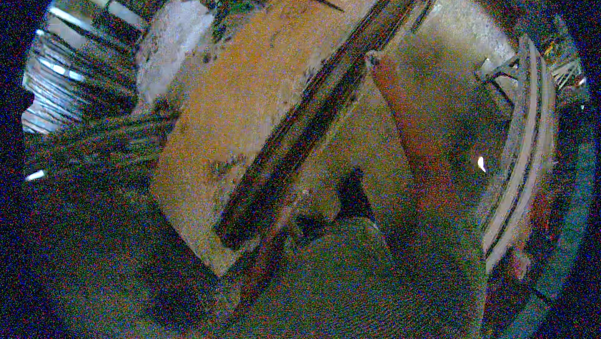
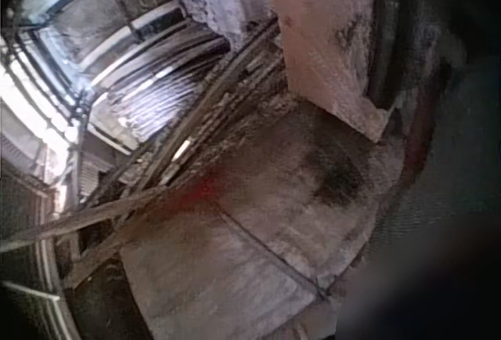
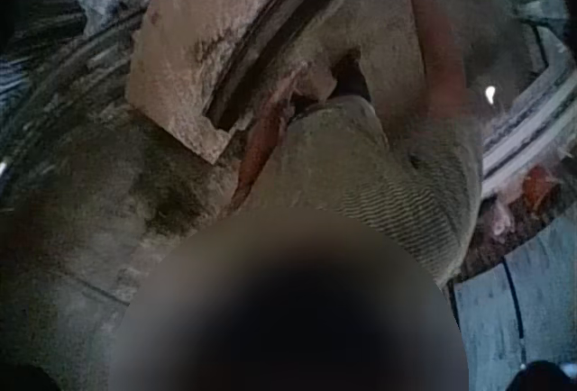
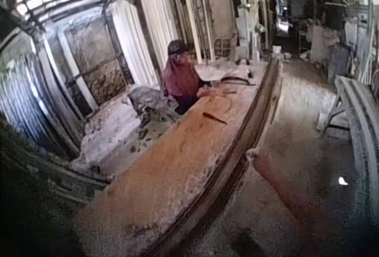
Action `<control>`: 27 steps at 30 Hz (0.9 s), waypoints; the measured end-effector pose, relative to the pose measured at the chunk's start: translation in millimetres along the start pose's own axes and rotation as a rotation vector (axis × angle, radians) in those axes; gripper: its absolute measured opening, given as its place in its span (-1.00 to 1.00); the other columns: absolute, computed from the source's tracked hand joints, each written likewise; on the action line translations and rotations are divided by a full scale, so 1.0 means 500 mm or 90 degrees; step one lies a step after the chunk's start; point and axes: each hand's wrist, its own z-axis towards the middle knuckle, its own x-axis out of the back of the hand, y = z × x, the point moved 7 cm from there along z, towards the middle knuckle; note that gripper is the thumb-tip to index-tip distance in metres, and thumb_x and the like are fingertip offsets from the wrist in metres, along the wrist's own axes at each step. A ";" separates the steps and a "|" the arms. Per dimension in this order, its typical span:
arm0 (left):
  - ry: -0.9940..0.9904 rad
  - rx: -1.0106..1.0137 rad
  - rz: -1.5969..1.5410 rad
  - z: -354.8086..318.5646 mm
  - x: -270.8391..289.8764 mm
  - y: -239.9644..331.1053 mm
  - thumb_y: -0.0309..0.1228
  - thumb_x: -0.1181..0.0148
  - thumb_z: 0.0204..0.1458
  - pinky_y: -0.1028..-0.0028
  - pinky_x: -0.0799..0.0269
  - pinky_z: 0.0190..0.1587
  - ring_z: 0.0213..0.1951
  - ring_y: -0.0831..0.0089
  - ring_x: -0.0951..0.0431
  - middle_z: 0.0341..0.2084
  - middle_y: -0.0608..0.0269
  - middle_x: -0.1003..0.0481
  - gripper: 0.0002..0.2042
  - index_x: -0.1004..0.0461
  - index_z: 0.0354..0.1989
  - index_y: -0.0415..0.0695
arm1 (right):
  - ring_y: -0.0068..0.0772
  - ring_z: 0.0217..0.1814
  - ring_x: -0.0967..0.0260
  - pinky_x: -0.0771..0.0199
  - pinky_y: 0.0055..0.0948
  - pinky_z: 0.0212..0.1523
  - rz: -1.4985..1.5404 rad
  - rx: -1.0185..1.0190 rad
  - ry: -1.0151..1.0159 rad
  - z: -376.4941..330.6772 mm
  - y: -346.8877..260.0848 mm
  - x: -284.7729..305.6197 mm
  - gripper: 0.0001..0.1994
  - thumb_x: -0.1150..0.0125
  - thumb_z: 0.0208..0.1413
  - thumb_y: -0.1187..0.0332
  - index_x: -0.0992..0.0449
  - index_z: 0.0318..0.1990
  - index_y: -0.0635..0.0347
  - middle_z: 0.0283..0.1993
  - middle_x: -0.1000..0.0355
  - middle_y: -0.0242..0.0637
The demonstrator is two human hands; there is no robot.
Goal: The person scrapes a white substance off a long wooden plank using a metal scraper. They then wipe the plank with a cloth. Another person is visible in the background working on a different object.
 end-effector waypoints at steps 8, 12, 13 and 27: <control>0.148 -0.112 -0.100 0.224 -0.170 0.279 -0.35 -0.04 0.37 0.36 -0.49 0.07 -0.14 0.38 -0.56 -0.18 0.24 -0.55 -0.79 -0.50 0.02 -0.17 | 0.00 -0.06 -0.45 -0.46 -0.08 0.02 0.028 0.180 -0.083 -0.172 -0.062 -0.139 -0.81 -0.12 0.23 0.38 -0.57 -0.07 0.15 -0.11 -0.50 -0.11; 0.181 -0.249 0.087 0.333 -0.251 0.425 -0.37 -0.03 0.37 0.35 -0.44 0.10 -0.02 0.41 -0.48 -0.06 0.19 -0.49 -0.80 -0.46 0.03 -0.20 | 0.06 -0.06 -0.43 -0.45 -0.05 0.01 0.151 0.147 -0.347 -0.272 -0.154 -0.161 -0.80 -0.16 0.18 0.41 -0.58 -0.07 0.16 -0.11 -0.49 -0.07; 0.174 -0.268 0.109 0.363 -0.274 0.457 -0.38 -0.03 0.37 0.36 -0.44 0.09 -0.02 0.40 -0.48 -0.06 0.19 -0.48 -0.80 -0.45 0.03 -0.19 | 0.05 -0.09 -0.45 -0.48 -0.07 -0.02 0.227 0.097 -0.293 -0.227 -0.143 -0.121 -0.81 -0.21 0.16 0.39 -0.60 -0.09 0.15 -0.13 -0.51 -0.07; -0.007 -0.228 0.138 0.882 -0.646 0.670 -0.44 -0.13 0.32 0.40 -0.40 0.09 -0.05 0.44 -0.48 -0.11 0.27 -0.49 -0.84 -0.48 0.01 -0.16 | -0.26 -0.31 -0.47 -0.51 -0.28 -0.22 0.060 -0.046 0.251 0.680 0.550 0.290 -0.86 -0.35 0.16 0.31 -0.63 -0.16 0.07 -0.37 -0.50 -0.21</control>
